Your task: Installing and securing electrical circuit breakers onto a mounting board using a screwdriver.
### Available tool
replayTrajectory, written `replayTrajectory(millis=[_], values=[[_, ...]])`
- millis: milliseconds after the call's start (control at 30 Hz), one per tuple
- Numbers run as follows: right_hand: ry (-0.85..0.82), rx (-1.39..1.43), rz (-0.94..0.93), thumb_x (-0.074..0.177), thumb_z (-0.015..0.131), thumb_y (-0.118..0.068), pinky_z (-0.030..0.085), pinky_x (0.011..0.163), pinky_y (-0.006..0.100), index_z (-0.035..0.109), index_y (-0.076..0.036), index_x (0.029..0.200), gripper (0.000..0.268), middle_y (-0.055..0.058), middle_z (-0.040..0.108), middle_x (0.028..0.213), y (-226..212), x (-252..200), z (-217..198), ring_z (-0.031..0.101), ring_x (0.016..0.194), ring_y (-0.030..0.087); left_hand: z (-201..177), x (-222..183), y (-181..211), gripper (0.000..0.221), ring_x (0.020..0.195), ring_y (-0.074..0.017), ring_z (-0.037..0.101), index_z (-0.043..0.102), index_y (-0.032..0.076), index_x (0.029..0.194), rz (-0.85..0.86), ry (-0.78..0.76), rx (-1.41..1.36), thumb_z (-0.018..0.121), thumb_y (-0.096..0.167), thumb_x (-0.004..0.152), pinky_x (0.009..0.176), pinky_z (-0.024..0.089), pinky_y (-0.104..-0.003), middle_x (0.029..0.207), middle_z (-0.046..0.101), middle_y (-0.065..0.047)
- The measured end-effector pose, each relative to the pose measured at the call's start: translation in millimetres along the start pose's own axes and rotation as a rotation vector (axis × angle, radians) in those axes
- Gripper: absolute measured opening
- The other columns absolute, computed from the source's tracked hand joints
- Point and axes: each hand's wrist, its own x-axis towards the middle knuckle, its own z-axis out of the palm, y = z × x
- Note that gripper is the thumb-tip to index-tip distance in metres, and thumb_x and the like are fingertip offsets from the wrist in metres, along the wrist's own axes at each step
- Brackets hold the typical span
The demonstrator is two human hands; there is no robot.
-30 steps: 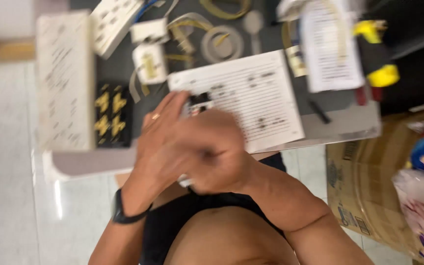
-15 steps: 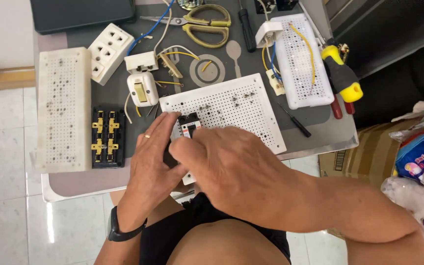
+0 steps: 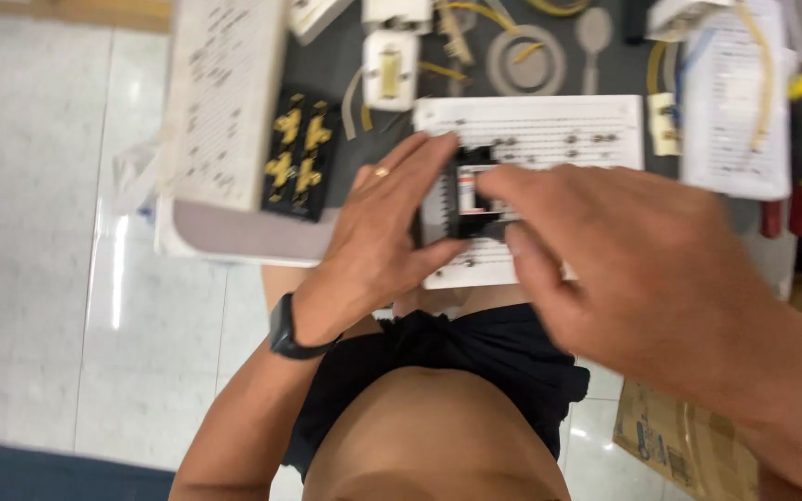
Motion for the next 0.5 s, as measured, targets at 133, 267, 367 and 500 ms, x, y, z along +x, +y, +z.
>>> replayTrajectory(millis=[133, 267, 367, 500], values=[[0.087, -0.087, 0.106, 0.103, 0.075, -0.007, 0.039, 0.049, 0.033, 0.075, -0.007, 0.113, 0.010, -0.001, 0.070, 0.079, 4.1, -8.6, 12.9, 0.058, 0.056, 0.017, 0.0, -1.7, -2.1, 0.094, 0.149, -0.0315, 0.033, 0.024, 0.015, 0.152, 0.012, -0.018, -0.036, 0.086, 0.026, 0.082, 0.104, 0.039, -0.052, 0.155, 0.045, -0.010], [-0.035, -0.076, 0.095, 0.096, 0.065, -0.002, 0.051, 0.068, 0.037, 0.067, -0.003, 0.127, 0.032, 0.007, 0.074, 0.119, -1.4, 1.1, 3.4, 0.070, 0.087, 0.022, 1.1, -4.3, -4.5, 0.094, 0.151, -0.0316, 0.031, 0.021, 0.016, 0.153, 0.006, -0.024, -0.066, 0.084, 0.023, 0.084, 0.107, 0.035, -0.058, 0.157, 0.042, -0.008], [-0.016, -0.090, 0.137, 0.102, 0.073, -0.010, 0.051, 0.070, 0.038, 0.071, -0.003, 0.126, 0.025, 0.005, 0.074, 0.103, 2.1, -4.4, 8.0, 0.067, 0.080, 0.023, 2.0, -4.1, -6.6, 0.095, 0.151, -0.0327, 0.033, 0.021, 0.017, 0.153, 0.025, -0.012, -0.068, 0.085, 0.022, 0.082, 0.105, 0.037, -0.051, 0.157, 0.044, -0.008], [-0.066, -0.170, 0.194, 0.104, 0.070, -0.018, 0.049, 0.068, 0.037, 0.075, -0.013, 0.116, 0.014, 0.000, 0.072, 0.091, -2.8, -5.8, 5.1, 0.068, 0.080, 0.025, 2.9, -5.3, -7.6, 0.097, 0.151, -0.0345, 0.035, 0.020, 0.018, 0.153, 0.041, 0.000, -0.063, 0.087, 0.023, 0.083, 0.104, 0.038, -0.048, 0.157, 0.044, -0.008]])
